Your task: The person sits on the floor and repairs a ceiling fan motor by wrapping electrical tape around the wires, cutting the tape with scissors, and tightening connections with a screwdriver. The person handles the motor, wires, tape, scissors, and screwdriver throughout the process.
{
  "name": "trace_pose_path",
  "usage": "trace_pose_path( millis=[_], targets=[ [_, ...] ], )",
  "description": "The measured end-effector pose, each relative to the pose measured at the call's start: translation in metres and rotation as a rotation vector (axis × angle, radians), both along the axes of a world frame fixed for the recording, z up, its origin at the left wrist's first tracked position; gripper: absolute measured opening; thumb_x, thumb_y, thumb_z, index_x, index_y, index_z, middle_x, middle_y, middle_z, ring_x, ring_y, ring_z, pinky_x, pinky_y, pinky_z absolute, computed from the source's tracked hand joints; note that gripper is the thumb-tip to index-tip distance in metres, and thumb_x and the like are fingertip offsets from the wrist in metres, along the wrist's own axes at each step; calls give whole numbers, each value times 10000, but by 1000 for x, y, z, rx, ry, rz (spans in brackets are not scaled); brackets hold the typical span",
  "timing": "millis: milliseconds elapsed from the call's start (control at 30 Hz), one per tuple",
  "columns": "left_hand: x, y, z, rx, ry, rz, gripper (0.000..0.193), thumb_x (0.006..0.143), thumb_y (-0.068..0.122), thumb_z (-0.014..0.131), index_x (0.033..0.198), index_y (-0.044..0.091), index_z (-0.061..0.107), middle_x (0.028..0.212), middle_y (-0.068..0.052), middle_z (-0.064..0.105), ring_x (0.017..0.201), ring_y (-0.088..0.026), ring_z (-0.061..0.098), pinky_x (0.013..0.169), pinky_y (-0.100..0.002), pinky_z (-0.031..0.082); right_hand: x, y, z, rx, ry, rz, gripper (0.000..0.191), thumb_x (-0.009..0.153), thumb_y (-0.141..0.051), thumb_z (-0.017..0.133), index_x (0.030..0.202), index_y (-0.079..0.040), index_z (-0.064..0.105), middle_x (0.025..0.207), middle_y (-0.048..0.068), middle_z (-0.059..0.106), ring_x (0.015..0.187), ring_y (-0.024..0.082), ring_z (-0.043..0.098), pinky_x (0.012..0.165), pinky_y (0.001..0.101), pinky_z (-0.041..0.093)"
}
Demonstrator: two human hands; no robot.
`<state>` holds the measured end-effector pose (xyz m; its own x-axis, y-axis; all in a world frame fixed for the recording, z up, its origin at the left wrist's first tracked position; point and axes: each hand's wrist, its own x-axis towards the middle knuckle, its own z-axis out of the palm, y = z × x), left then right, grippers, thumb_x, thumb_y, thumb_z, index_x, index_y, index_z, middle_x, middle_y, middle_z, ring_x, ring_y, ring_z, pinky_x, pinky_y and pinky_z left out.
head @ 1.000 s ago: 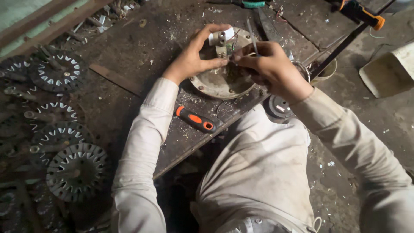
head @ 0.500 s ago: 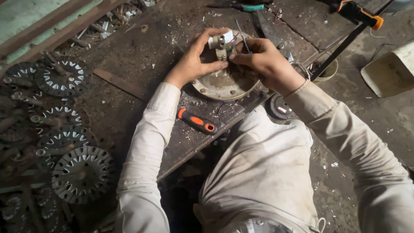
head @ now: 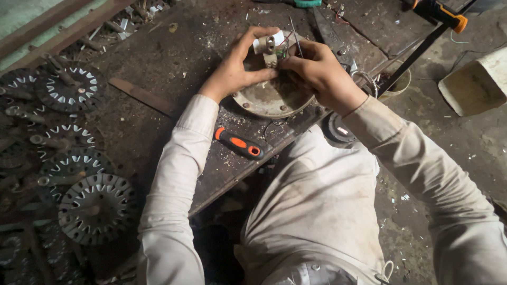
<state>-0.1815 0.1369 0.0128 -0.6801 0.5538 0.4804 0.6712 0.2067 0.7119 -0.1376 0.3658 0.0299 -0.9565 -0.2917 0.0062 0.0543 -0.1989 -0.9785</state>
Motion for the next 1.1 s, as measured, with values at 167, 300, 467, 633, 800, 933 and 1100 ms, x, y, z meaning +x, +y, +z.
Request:
trace_pose_path(
  millis=[167, 300, 467, 633, 800, 933, 1100],
  targets=[
    [1, 0, 1, 66, -62, -73, 755, 871, 140, 909, 1503, 177, 499, 1541, -59, 517, 1496, -250, 446, 1284, -414, 361, 12, 15, 8, 87, 153, -87, 98, 931, -59, 719, 992, -34, 647, 863, -17, 648, 629, 22, 506, 533, 195, 367],
    [2, 0, 4, 48, -54, -79, 742, 883, 132, 899, 1504, 171, 494, 1549, -49, 536, 1496, -231, 461, 1284, -403, 361, 10, 19, 13, 160, 15, -109, 105, 885, -71, 714, 977, -53, 668, 791, -22, 647, 523, 18, 478, 431, 206, 316],
    [5, 2, 10, 33, -34, -57, 748, 867, 91, 884, 1502, 167, 496, 1552, -45, 529, 1497, -226, 464, 1287, -387, 359, 3, 11, 15, 121, 336, -194, 152, 923, -75, 742, 1026, -33, 639, 850, -33, 631, 625, 33, 503, 539, 218, 383],
    [4, 4, 15, 88, -157, -165, 756, 840, -9, 770, 1512, 148, 463, 1568, -50, 502, 1518, -216, 431, 1293, -366, 325, -3, 13, 15, 596, 681, -291, 179, 988, -136, 782, 1031, 2, 675, 839, 10, 641, 672, 80, 510, 585, 264, 401],
    [8, 4, 16, 62, -120, -127, 744, 869, 19, 812, 1525, 159, 491, 1551, -45, 559, 1498, -202, 496, 1299, -363, 375, -4, 13, 11, 595, 906, -367, 151, 1046, -70, 708, 1004, 53, 632, 876, 88, 612, 765, 101, 559, 683, 283, 455],
    [18, 7, 24, 37, 64, 41, 805, 819, 83, 913, 1500, 130, 487, 1489, -115, 513, 1461, -282, 451, 1240, -397, 380, 17, 12, 11, 595, 774, -351, 181, 1054, -94, 697, 984, 53, 620, 784, 60, 577, 718, 107, 502, 630, 286, 415],
    [52, 16, 37, -58, 424, 324, 698, 796, 99, 893, 1407, 102, 556, 1392, -145, 535, 1351, -314, 486, 1167, -422, 420, 56, 11, 14, 371, 346, -229, 129, 982, -137, 659, 920, -24, 668, 723, -28, 595, 584, 40, 488, 502, 239, 364]
  ],
)
